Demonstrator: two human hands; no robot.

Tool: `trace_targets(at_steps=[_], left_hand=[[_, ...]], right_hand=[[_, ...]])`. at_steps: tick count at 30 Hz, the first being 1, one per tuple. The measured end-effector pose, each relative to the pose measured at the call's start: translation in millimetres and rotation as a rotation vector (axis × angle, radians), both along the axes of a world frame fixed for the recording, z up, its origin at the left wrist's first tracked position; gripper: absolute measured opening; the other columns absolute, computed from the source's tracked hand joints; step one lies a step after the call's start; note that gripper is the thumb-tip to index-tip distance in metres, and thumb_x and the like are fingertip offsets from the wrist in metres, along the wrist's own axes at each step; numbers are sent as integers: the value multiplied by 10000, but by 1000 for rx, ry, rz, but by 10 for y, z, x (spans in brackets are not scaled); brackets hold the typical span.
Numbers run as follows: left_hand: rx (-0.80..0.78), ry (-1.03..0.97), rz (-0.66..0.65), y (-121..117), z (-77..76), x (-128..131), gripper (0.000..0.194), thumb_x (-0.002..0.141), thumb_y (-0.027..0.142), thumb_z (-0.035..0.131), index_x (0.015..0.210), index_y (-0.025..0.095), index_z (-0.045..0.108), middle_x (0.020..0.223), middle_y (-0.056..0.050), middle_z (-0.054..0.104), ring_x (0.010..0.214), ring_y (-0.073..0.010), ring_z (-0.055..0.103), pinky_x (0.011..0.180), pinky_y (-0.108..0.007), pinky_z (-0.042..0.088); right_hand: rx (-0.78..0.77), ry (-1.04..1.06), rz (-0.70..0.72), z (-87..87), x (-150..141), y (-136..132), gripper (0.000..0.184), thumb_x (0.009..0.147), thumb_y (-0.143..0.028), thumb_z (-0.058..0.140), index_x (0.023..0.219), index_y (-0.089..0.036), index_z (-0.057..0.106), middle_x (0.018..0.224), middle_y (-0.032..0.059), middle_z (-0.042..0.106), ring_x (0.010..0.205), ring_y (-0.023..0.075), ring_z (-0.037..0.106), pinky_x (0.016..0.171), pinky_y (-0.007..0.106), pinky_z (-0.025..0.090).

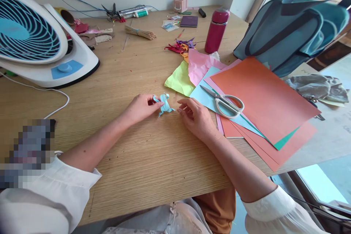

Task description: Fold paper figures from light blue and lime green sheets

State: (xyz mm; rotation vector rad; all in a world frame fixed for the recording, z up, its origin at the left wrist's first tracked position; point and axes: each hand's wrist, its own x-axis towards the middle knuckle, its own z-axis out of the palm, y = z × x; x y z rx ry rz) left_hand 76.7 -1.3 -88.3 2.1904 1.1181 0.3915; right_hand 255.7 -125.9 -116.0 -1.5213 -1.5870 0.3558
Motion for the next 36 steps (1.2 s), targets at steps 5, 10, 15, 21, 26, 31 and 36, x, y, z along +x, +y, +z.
trace_targets(at_steps=[5, 10, 15, 21, 26, 31, 36], left_hand=[[19, 82, 128, 284, 12, -14, 505, 770, 370, 748, 1195, 147, 591, 922, -59, 710, 764, -172, 644, 711, -287, 481], [88, -35, 115, 277, -64, -108, 369, 822, 291, 682, 1157, 157, 606, 1011, -69, 687, 722, -128, 620, 724, -279, 498], [52, -124, -41, 198, -77, -166, 120, 827, 277, 640, 893, 180, 666, 885, -22, 706, 729, -132, 612, 696, -261, 476], [-24, -66, -183, 200, -39, -256, 158, 810, 334, 684, 861, 190, 644, 802, 2, 669, 707, -133, 593, 649, -252, 443], [112, -44, -176, 103, -99, -220, 162, 736, 217, 757, 785, 181, 607, 797, 2, 615, 711, -134, 576, 655, -257, 441], [199, -51, -166, 11, -116, -196, 151, 764, 143, 720, 739, 183, 577, 763, 10, 593, 684, -127, 564, 644, -256, 435], [203, -78, -193, 35, -136, -248, 215, 723, 174, 772, 801, 196, 573, 791, 14, 604, 718, -138, 571, 663, -264, 458]], right_hand=[[-24, 4, -59, 2, 17, 15, 177, 926, -215, 538, 1080, -196, 623, 883, 47, 651, 726, 154, 597, 633, 284, 491], [-20, -17, -69, 0, 25, 14, 170, 924, -178, 529, 1060, -196, 629, 857, 33, 623, 715, 146, 576, 653, 284, 481], [-41, -20, -87, 6, 25, 11, 154, 917, -157, 532, 1021, -199, 638, 862, 27, 616, 722, 144, 576, 657, 278, 470], [-55, -52, -77, 8, 12, 23, 147, 917, -156, 525, 994, -205, 641, 861, 29, 616, 717, 148, 578, 638, 277, 455], [-53, -72, -55, 16, 7, 34, 153, 909, -130, 513, 971, -200, 635, 880, 35, 626, 735, 146, 586, 663, 269, 459], [-67, -82, -35, 8, 14, 40, 157, 915, -142, 501, 982, -200, 631, 899, 46, 619, 738, 154, 585, 669, 279, 467], [-70, -82, -25, -4, 24, 42, 163, 912, -153, 491, 982, -210, 626, 909, 51, 619, 745, 164, 593, 678, 295, 480]])
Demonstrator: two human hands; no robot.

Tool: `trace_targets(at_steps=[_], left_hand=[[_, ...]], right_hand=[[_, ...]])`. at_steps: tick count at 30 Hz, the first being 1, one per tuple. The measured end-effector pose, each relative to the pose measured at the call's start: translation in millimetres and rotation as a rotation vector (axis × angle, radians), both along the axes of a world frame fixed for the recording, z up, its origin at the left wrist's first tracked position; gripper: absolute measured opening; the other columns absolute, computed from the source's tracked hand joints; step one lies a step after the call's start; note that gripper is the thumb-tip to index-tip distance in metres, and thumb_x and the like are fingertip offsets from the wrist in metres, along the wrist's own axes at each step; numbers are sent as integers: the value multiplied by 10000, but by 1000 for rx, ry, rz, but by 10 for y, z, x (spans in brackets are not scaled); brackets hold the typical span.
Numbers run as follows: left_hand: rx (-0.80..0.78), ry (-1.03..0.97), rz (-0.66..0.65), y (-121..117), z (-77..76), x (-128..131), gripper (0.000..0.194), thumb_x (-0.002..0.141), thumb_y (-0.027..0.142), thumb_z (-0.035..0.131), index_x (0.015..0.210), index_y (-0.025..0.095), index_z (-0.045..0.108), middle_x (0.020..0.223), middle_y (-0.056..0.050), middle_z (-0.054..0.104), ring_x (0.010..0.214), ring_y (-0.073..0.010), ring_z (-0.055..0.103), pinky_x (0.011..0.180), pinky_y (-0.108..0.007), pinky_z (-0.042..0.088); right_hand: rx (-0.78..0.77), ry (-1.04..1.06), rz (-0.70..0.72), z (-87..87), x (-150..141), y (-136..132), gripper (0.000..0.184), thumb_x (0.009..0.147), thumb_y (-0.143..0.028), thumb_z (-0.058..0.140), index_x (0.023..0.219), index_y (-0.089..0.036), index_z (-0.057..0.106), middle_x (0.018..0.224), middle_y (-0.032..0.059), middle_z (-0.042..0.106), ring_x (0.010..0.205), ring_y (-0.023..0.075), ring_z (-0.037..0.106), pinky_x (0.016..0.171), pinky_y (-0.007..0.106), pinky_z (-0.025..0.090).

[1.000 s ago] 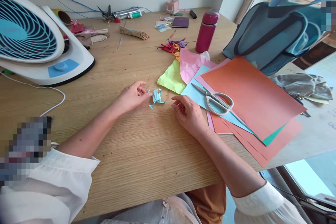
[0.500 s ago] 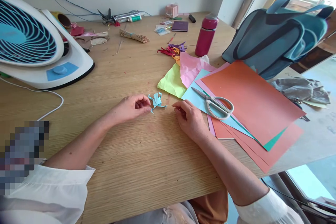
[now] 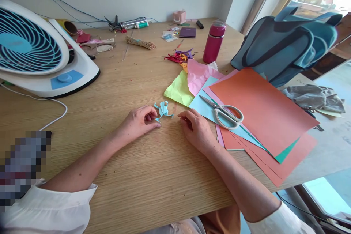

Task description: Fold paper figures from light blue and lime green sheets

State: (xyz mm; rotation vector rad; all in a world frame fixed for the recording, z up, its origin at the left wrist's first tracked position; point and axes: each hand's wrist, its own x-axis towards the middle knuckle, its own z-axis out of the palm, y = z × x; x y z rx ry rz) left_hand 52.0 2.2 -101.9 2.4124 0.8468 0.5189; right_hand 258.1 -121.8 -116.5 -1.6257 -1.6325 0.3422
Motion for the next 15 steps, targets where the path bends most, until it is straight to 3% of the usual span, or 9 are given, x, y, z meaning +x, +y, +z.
trace_targets(at_steps=[9, 15], left_hand=[[-71, -20, -31, 31, 10, -12, 151, 781, 58, 619, 834, 191, 570, 821, 15, 610, 688, -110, 582, 658, -237, 473], [109, -38, -14, 118, 0, -46, 275, 800, -23, 477, 947, 193, 564, 901, -17, 582, 794, -136, 581, 728, -261, 485]], right_hand=[[-3, -8, 0, 3, -8, 2, 181, 900, -135, 490, 995, -209, 625, 900, 45, 608, 750, 162, 591, 690, 290, 477], [-6, 1, -19, 5, -20, -3, 162, 912, -165, 499, 994, -211, 631, 896, 46, 612, 740, 165, 596, 686, 296, 482]])
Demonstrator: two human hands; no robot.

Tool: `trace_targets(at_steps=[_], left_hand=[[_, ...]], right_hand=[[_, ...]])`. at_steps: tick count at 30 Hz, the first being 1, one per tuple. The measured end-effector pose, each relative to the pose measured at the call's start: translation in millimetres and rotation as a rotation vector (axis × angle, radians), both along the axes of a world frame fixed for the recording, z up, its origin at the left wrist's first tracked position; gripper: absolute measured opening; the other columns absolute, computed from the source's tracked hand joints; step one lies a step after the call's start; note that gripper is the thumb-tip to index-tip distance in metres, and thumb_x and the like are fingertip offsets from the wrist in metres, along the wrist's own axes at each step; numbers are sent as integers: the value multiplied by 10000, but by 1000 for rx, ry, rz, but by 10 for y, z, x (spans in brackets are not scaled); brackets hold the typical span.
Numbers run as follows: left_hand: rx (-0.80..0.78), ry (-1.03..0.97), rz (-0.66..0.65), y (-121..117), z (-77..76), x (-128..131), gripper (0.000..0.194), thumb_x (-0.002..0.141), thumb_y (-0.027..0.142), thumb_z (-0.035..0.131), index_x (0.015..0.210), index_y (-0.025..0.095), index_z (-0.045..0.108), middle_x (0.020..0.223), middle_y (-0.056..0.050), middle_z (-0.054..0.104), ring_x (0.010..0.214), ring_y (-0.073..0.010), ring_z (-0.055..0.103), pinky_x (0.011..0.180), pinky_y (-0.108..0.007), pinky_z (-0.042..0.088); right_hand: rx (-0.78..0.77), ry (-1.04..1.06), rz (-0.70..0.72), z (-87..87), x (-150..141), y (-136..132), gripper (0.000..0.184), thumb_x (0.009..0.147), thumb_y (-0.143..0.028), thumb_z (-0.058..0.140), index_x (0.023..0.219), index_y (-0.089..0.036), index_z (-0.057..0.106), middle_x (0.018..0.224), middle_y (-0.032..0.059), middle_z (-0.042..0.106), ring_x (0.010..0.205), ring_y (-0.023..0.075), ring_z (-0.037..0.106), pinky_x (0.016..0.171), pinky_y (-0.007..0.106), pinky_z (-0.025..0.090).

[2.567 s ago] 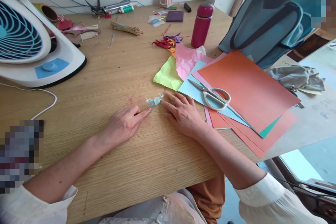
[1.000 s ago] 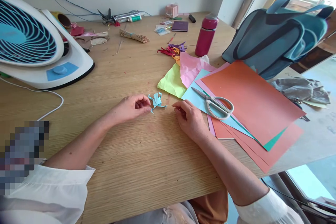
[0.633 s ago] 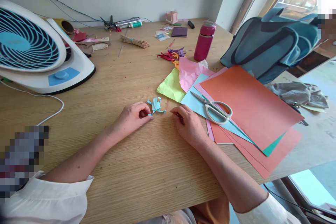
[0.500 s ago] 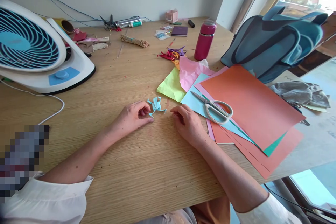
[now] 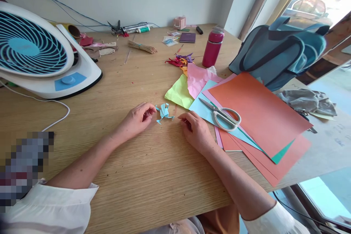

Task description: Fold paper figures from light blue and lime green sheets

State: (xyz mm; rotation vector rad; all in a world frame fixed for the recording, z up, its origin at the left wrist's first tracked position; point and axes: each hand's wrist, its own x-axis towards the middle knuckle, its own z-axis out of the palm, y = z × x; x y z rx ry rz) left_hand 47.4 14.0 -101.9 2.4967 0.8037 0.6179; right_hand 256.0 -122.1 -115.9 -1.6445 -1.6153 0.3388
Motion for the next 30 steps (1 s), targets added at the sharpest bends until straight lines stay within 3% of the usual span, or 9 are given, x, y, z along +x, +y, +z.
trace_targets(at_steps=[5, 7, 11, 14, 20, 25, 28, 30], left_hand=[[368, 185, -138, 91, 99, 75, 421, 858, 40, 522, 1201, 270, 603, 1227, -104, 543, 1132, -259, 506, 957, -431, 438], [480, 269, -212, 129, 138, 157, 412, 888, 72, 528, 1199, 322, 631, 1330, -99, 517, 1233, -293, 444, 1001, -473, 389], [540, 350, -312, 238, 188, 277, 248, 905, 147, 563, 1043, 298, 704, 1342, -83, 547, 1288, -295, 411, 1020, -461, 367], [570, 351, -315, 384, 241, 260, 264, 883, 125, 567, 1052, 278, 699, 1342, -96, 556, 1298, -301, 409, 1016, -464, 373], [601, 390, -118, 984, 349, 150, 343, 892, 104, 491, 1089, 298, 694, 1363, -90, 535, 1303, -290, 390, 1031, -485, 352], [510, 474, 70, 1485, 218, 160, 360, 862, 103, 501, 1090, 295, 704, 1355, -101, 530, 1275, -290, 374, 1000, -460, 353], [466, 442, 143, 1555, 161, 259, 390, 856, 85, 489, 1106, 289, 708, 1302, -116, 551, 1256, -302, 371, 997, -477, 329], [480, 336, 162, 1473, 189, 406, 427, 855, 63, 464, 1124, 291, 705, 1286, -118, 552, 1248, -302, 377, 996, -482, 321]], right_hand=[[5, 7, -3, -14, -13, 8, 162, 922, -188, 493, 995, -213, 635, 908, 49, 614, 750, 168, 600, 690, 297, 485], [16, 0, 1, -21, -14, 11, 166, 925, -190, 488, 998, -213, 635, 917, 50, 616, 749, 165, 597, 689, 293, 484], [33, -14, 7, -27, -11, 9, 172, 930, -196, 478, 997, -218, 635, 931, 56, 624, 750, 168, 599, 687, 294, 485], [17, -25, 6, -27, -9, 8, 176, 927, -180, 476, 996, -216, 634, 931, 57, 628, 745, 166, 600, 680, 291, 482], [11, -23, 20, -31, -6, 18, 175, 921, -153, 483, 995, -203, 633, 940, 57, 620, 738, 157, 592, 691, 289, 479], [65, -19, 28, -1, -12, 0, 174, 925, -144, 481, 991, -203, 631, 934, 64, 626, 734, 155, 591, 666, 275, 481], [71, -35, 31, 29, -37, -24, 185, 929, -142, 472, 994, -209, 631, 940, 69, 629, 728, 154, 597, 658, 275, 484], [72, -54, 20, 48, -47, -43, 190, 936, -147, 463, 1000, -217, 627, 944, 68, 625, 735, 157, 601, 666, 280, 488]])
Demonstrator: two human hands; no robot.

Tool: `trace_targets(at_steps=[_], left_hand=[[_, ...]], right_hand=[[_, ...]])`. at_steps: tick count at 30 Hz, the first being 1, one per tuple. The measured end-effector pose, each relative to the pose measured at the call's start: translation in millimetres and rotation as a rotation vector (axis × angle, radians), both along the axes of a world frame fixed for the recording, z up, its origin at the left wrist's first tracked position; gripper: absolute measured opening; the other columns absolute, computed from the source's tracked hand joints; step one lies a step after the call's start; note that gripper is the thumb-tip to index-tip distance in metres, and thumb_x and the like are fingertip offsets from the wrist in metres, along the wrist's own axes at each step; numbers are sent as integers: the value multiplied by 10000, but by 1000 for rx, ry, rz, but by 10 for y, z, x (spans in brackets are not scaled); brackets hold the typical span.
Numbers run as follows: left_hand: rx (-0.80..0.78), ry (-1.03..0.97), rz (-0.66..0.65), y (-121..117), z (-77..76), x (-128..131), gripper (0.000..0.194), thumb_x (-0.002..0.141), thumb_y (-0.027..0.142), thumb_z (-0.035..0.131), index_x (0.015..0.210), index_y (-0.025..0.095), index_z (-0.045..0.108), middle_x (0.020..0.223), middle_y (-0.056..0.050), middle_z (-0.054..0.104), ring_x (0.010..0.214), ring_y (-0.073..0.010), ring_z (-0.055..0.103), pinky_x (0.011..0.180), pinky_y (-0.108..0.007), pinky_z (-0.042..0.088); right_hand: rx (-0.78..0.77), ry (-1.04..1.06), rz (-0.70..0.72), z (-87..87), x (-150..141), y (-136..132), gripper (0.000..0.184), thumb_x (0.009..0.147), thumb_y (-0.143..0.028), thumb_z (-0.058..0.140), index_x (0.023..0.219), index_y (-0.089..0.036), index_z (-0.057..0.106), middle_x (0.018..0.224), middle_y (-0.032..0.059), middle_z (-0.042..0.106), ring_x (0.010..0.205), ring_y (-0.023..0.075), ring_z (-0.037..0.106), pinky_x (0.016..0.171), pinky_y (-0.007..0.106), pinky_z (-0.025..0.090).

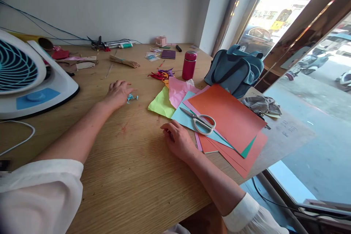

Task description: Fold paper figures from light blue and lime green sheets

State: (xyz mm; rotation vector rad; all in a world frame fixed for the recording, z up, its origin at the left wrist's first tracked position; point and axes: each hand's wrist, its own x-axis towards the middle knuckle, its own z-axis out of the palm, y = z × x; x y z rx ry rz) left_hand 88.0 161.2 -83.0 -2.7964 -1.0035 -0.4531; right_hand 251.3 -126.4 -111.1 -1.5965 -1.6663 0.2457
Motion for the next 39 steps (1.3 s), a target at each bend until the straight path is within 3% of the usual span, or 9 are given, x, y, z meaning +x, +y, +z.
trace_targets(at_steps=[4, 7, 11, 14, 21, 27, 32, 35, 39], left_hand=[[-49, -144, -133, -427, 110, 447, 405, 838, 80, 479, 1125, 261, 700, 1208, -108, 602, 1186, -304, 453, 972, -476, 365], [-327, -182, -215, -825, 90, 726, 335, 844, 129, 496, 1104, 218, 686, 1123, -100, 646, 1086, -270, 546, 948, -430, 407], [-502, -159, -180, -1196, -63, 906, 178, 866, 290, 545, 831, 203, 696, 875, -67, 686, 795, -206, 612, 741, -324, 458], [-617, -163, -88, -1320, -147, 1025, 341, 828, 486, 594, 637, 204, 626, 670, -59, 634, 653, -208, 582, 613, -310, 420], [-872, -303, -74, -1389, -16, 1238, 316, 697, 251, 664, 488, 203, 433, 496, 30, 435, 547, -140, 474, 514, -247, 340], [-1085, -564, -79, -1300, 485, 1173, 137, 790, 235, 526, 676, 193, 465, 659, 15, 555, 590, -108, 555, 526, -197, 446], [-1134, -874, -16, -1047, 812, 906, 103, 728, 209, 585, 687, 186, 494, 662, 9, 561, 576, -107, 543, 533, -208, 512], [-1210, -995, -23, -933, 813, 760, 151, 703, 193, 613, 660, 190, 468, 639, 19, 545, 567, -112, 546, 564, -243, 553], [-1319, -1039, 29, -921, 642, 689, 73, 731, 228, 626, 750, 184, 572, 705, -1, 608, 600, -139, 601, 590, -284, 577]], right_hand=[[40, -111, -56, 46, 117, -64, 214, 946, -153, 451, 1061, -230, 614, 986, 78, 618, 846, 191, 617, 753, 315, 498], [35, -298, -218, 77, 384, -149, 250, 934, -167, 479, 1143, -229, 602, 1091, 112, 618, 994, 254, 597, 854, 385, 475], [-236, -477, -525, 82, 799, -281, 235, 896, -266, 571, 1112, -192, 629, 1085, 162, 599, 969, 324, 579, 820, 456, 454], [-354, -434, -505, 80, 991, -330, 289, 899, -333, 570, 1136, -176, 620, 1044, 155, 604, 918, 311, 593, 802, 442, 445], [-322, -290, -449, 86, 1144, -326, 238, 784, -216, 636, 1021, -199, 648, 921, 74, 644, 799, 211, 616, 690, 299, 443], [-161, -77, -583, 9, 1246, -393, 281, 877, -403, 560, 1064, -202, 620, 879, 45, 677, 753, 168, 635, 642, 259, 472], [-95, -115, -660, -131, 1295, -392, 277, 818, -348, 592, 1041, -194, 647, 940, 81, 650, 816, 210, 618, 720, 321, 472], [-108, -164, -702, -181, 1338, -388, 290, 786, -296, 595, 1053, -203, 659, 992, 98, 632, 858, 241, 608, 780, 373, 458], [-143, -221, -733, -176, 1360, -407, 268, 795, -315, 596, 1028, -207, 673, 961, 106, 627, 858, 267, 597, 790, 407, 446]])
